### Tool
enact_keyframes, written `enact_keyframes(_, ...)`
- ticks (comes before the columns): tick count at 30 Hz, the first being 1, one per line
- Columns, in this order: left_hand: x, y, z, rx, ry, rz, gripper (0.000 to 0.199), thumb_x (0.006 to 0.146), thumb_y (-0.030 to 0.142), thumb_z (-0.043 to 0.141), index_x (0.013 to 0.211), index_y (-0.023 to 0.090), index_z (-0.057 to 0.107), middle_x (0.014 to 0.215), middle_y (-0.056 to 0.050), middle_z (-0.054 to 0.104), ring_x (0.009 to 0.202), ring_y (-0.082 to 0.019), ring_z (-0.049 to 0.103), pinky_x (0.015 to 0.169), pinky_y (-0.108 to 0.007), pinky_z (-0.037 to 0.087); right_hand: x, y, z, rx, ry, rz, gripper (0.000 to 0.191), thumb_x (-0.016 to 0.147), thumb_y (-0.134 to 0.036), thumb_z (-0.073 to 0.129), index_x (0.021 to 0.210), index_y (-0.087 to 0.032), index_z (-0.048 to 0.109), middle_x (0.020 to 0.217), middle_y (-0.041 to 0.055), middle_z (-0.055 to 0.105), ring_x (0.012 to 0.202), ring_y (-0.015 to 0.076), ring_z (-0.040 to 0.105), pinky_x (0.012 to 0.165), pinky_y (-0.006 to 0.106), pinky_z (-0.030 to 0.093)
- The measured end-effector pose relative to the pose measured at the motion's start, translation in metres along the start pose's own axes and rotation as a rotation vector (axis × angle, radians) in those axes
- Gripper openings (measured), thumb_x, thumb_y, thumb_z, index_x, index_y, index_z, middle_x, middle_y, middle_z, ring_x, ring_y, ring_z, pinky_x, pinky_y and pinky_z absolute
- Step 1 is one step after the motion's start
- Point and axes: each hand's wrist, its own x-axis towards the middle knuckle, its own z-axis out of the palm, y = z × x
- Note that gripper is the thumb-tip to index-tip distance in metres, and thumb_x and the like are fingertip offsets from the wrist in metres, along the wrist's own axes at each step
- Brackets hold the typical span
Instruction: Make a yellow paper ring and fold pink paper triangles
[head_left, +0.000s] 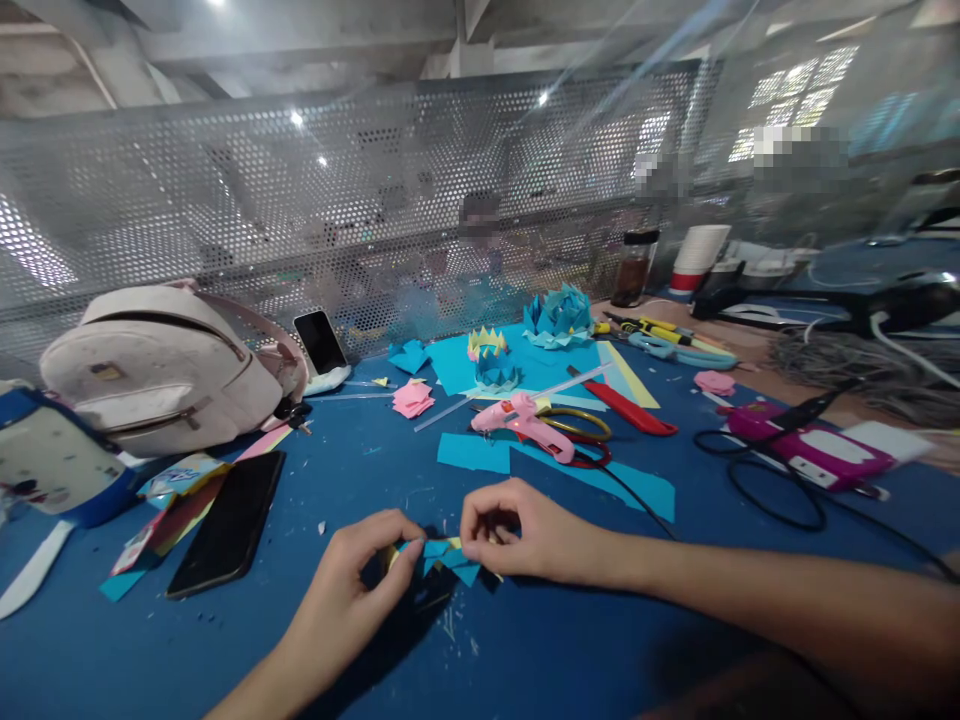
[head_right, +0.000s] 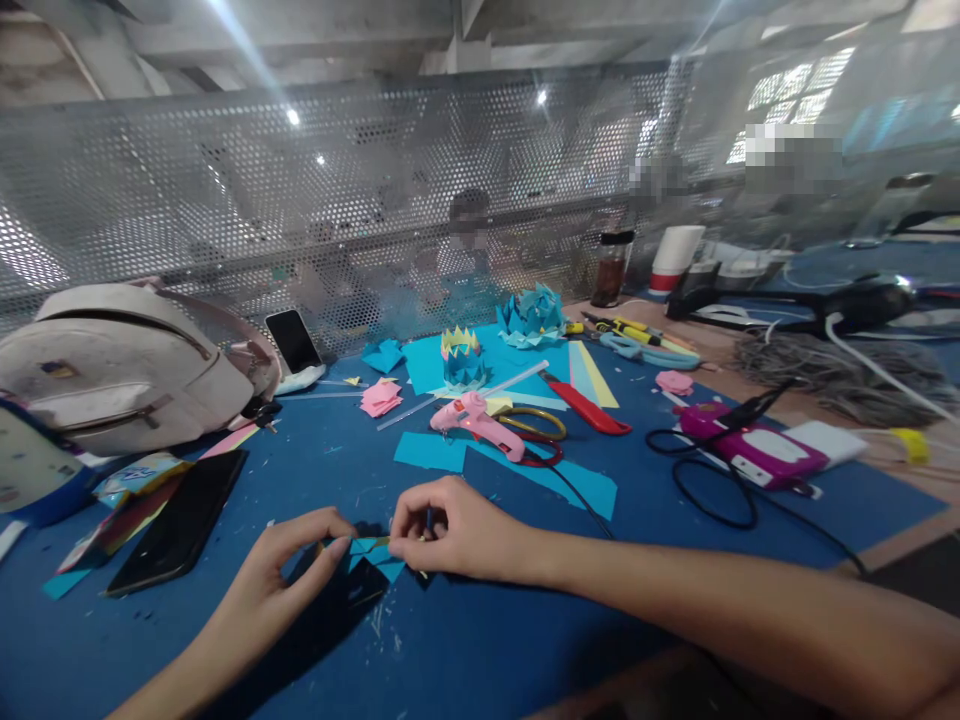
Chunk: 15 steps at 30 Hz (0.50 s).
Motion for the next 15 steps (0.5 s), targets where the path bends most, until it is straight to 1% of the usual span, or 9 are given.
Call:
enact_keyframes(2,-0.001,-0.0015,0.0005,0.017,0.0,0.024,0.028,0.099,0.034,0.048,0.085,0.021,0.069,0.076,0.0,0.066,0.068,-0.014,0.058,0.063,-0.021,0.041,0.0,-0.0005,0.0003,-0.008,0.013,0.004,0.015,0.08,-0.028,0.066,0.074,-0.015,0.064,0.058,-0.0032,0.057,0.053,0.0086,0.048,0.052,0.02,0.036)
enact_keyframes(5,-0.0021,-0.0022,0.0007,0.045,0.002,0.05,0.026,0.099,0.033,0.05,0.093,0.022,0.074,0.072,-0.001,0.065,0.066,-0.014,0.058,0.06,-0.021,0.041,-0.0004,-0.0007,0.001,-0.023,0.031,0.004,0.016,0.08,-0.03,0.067,0.074,-0.015,0.064,0.057,-0.0028,0.057,0.052,0.0089,0.048,0.052,0.021,0.036)
enact_keyframes(10,-0.0017,0.0005,0.0015,0.076,0.002,0.097,0.026,0.099,0.032,0.051,0.1,0.023,0.076,0.07,-0.002,0.066,0.066,-0.015,0.059,0.059,-0.022,0.041,-0.0023,-0.0004,0.0024,-0.051,0.068,-0.009,0.019,0.081,-0.031,0.069,0.073,-0.015,0.065,0.056,-0.0035,0.056,0.052,0.0084,0.045,0.052,0.021,0.034)
enact_keyframes(15,-0.0009,0.0033,0.005,0.088,-0.001,0.138,0.026,0.099,0.032,0.052,0.104,0.024,0.076,0.068,-0.001,0.065,0.064,-0.014,0.058,0.059,-0.022,0.041,-0.0038,-0.0007,0.0034,-0.059,0.089,-0.011,0.018,0.081,-0.032,0.071,0.076,-0.015,0.068,0.058,-0.0029,0.058,0.054,0.0086,0.046,0.053,0.021,0.035)
